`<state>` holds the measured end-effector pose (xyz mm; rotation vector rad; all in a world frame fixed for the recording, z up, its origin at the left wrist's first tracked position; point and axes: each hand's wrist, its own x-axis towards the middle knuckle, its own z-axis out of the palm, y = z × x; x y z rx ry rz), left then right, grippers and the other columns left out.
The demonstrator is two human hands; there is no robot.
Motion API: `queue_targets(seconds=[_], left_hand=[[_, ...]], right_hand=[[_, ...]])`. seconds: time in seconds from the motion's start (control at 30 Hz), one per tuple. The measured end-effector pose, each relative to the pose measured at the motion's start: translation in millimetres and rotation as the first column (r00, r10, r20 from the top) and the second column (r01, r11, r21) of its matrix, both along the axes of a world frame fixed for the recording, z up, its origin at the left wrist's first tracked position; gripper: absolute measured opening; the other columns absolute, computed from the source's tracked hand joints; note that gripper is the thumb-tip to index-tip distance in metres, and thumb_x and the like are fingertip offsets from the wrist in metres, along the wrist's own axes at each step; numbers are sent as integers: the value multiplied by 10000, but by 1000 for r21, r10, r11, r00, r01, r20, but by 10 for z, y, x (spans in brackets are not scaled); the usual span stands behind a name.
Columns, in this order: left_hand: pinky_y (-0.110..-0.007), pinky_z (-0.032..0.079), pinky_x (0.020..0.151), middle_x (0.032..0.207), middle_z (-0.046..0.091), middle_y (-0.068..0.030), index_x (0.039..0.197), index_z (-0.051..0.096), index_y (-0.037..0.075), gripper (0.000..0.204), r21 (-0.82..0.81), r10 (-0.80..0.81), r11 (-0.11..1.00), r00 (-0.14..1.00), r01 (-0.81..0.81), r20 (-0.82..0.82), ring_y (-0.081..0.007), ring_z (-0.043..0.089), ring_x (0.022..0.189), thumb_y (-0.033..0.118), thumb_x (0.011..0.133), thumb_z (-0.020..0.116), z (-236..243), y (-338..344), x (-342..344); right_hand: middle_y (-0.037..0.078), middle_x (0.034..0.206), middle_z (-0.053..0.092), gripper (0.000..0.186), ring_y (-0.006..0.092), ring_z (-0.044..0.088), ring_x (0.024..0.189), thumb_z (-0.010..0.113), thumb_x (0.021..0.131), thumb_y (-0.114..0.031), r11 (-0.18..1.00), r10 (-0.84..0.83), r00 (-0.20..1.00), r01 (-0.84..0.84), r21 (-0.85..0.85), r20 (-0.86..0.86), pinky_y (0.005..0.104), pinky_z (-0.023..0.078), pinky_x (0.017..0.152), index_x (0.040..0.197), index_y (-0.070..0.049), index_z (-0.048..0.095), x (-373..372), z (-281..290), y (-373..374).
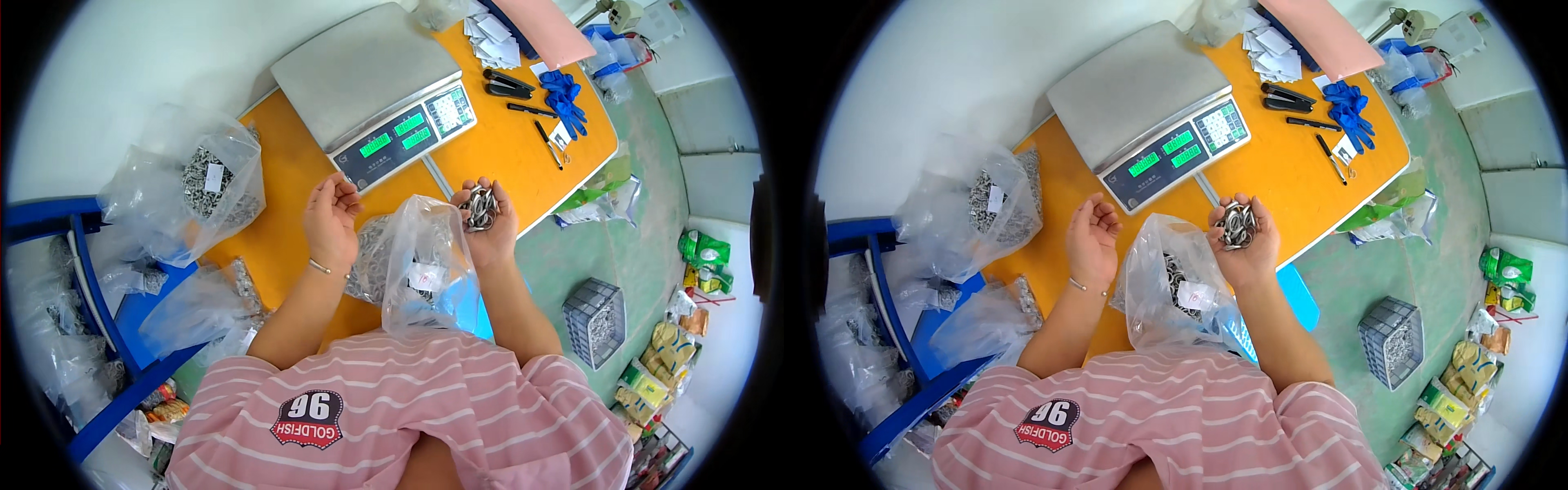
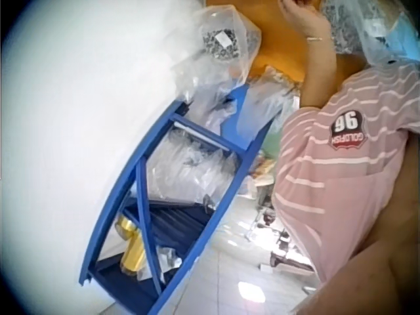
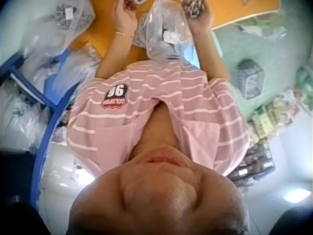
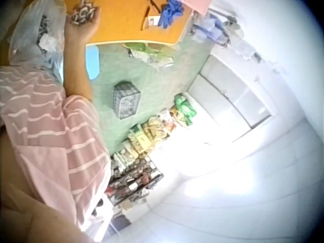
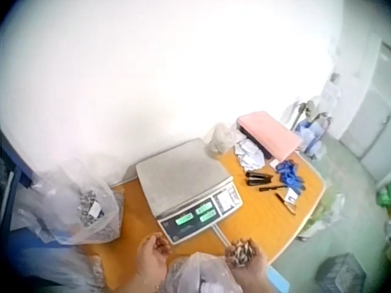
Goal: The person weighs metal rings by placing a small quantity from a plastic bag onto a digital scale, then adjusts the amount one ring at a time before returning the rings to the bag.
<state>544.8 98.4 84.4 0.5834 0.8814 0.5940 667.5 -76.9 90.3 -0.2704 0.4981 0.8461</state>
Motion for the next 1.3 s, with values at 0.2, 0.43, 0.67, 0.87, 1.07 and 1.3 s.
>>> queue_targets(seconds=[0.2,0.43,0.67,0.87,1.07,1.3], left_hand=[[-256,461,664,857,597,-56,987,551,50,175,183,-222,969,917,168,332,-128,550,772,166,899,454,639,-169,-2],[-365,374,916,1246,419,-148,1236,387,2,461,472,168,874,840,116,-516,-227,429,1128,151,832,552,-357,111,-293],[-405,197,1060,1414,79,-258,1364,59,-16,1291,-247,-209,874,-135,419,-969,-363,158,1308,550,461,789,-1333,194,-1039],[-432,168,1068,1421,-3,-276,1378,-20,15,1395,-338,-222,864,-321,374,-921,-384,84,1328,612,407,784,-1145,20,-513],[-438,162,1069,1421,-14,-278,1378,-33,21,1404,-422,-299,839,-357,343,-885,-386,72,1329,616,403,783,-988,-29,-95],[-444,155,1069,1420,-28,-280,1378,-47,27,1415,-504,-381,815,-390,286,-838,-388,58,1330,621,398,782,-1033,83,-42]], right_hand=[[62,857,551,161,201,547,734,515,834,-262,994,-36,999,35,106,5,259,418,474,791,-110,546,-2,337,-35],[56,850,545,108,189,544,736,541,834,-204,994,-78,996,74,82,37,253,412,494,865,-101,546,-28,469,-387],[69,842,563,105,199,550,748,527,830,-181,984,-171,985,170,-47,-22,263,434,515,853,-84,558,-54,266,-844],[74,859,562,120,197,552,765,509,843,-175,985,-169,985,170,-32,15,269,446,532,865,-70,564,2,178,-938],[73,824,554,90,196,540,731,502,850,-167,979,-160,987,160,-124,10,265,429,501,843,-87,542,53,149,-858],[55,806,544,103,177,526,718,517,853,-185,989,-106,994,103,-102,-28,255,418,475,836,-86,534,56,-34,-729]])
